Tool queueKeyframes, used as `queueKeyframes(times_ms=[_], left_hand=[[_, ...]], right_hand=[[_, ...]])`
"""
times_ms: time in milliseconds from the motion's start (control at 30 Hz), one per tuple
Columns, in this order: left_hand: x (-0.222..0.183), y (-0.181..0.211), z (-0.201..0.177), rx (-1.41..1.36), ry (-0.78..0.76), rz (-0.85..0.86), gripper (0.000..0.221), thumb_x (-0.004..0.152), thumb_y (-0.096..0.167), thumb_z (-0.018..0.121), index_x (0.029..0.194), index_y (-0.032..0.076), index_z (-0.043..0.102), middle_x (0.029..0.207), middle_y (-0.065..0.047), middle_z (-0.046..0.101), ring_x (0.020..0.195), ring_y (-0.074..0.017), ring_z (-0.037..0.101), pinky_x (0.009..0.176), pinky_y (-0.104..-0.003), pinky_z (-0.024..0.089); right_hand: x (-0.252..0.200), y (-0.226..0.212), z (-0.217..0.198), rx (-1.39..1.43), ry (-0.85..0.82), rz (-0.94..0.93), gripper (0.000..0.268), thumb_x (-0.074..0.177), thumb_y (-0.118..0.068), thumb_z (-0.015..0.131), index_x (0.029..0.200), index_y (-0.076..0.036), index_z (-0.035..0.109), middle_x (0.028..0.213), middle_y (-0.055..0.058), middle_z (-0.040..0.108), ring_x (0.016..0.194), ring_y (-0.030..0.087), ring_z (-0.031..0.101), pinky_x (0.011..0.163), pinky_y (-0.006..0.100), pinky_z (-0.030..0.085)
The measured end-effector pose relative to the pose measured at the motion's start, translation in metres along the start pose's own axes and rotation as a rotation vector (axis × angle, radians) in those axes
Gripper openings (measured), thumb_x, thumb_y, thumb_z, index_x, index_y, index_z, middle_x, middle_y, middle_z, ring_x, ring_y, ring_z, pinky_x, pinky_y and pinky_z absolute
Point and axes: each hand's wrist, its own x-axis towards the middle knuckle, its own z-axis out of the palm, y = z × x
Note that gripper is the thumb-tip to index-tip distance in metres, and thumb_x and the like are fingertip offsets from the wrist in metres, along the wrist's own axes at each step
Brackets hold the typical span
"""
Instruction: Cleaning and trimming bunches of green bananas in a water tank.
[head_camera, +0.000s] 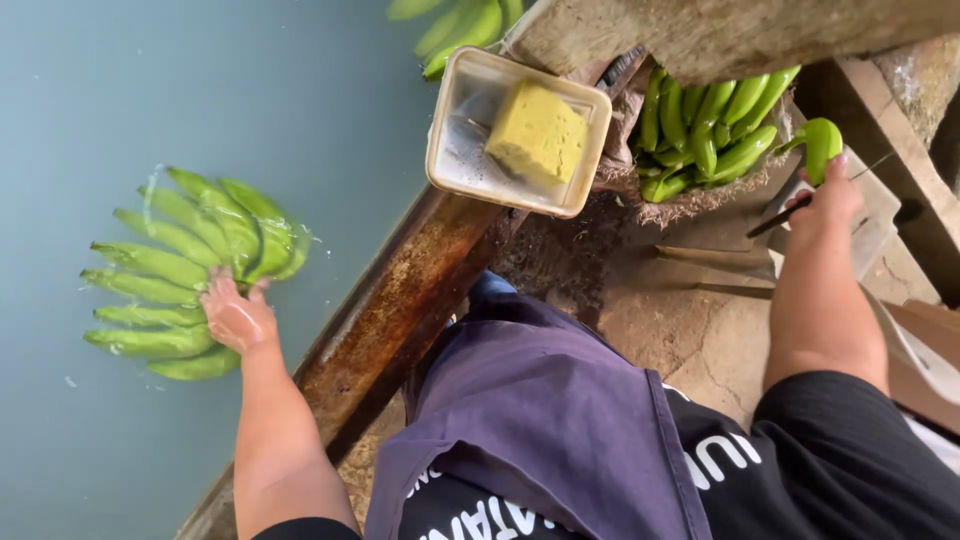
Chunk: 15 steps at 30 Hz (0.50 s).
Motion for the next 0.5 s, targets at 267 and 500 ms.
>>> queueKeyframes(times_ms=[267,500], left_hand=[[0.046,0.013,0.001,-0.531,0.459,-0.522,0.033,0.093,0.036,0.082,0.109,0.007,0.076,0.098,-0.014,0.077,0.083,-0.03,0.07,0.073,-0.043,0.053],[0.042,-0.079,0.062,-1.647,0.368,-0.846,0.093,0.092,0.078,0.037,0.145,0.003,0.05,0.143,-0.011,0.054,0.129,-0.0235,0.049,0.11,-0.044,0.037]], right_hand=[[-0.005,0.053,0.079,0.235,-0.556,0.161,0.04,0.109,-0.031,0.061,0.143,-0.01,0.063,0.14,0.009,0.071,0.124,0.029,0.071,0.102,0.047,0.06],[-0.026,0.036,0.153,-0.466,-1.066,0.047,0.046,0.094,-0.013,0.06,0.139,-0.006,0.057,0.122,0.014,0.069,0.108,0.028,0.071,0.096,0.044,0.057]])
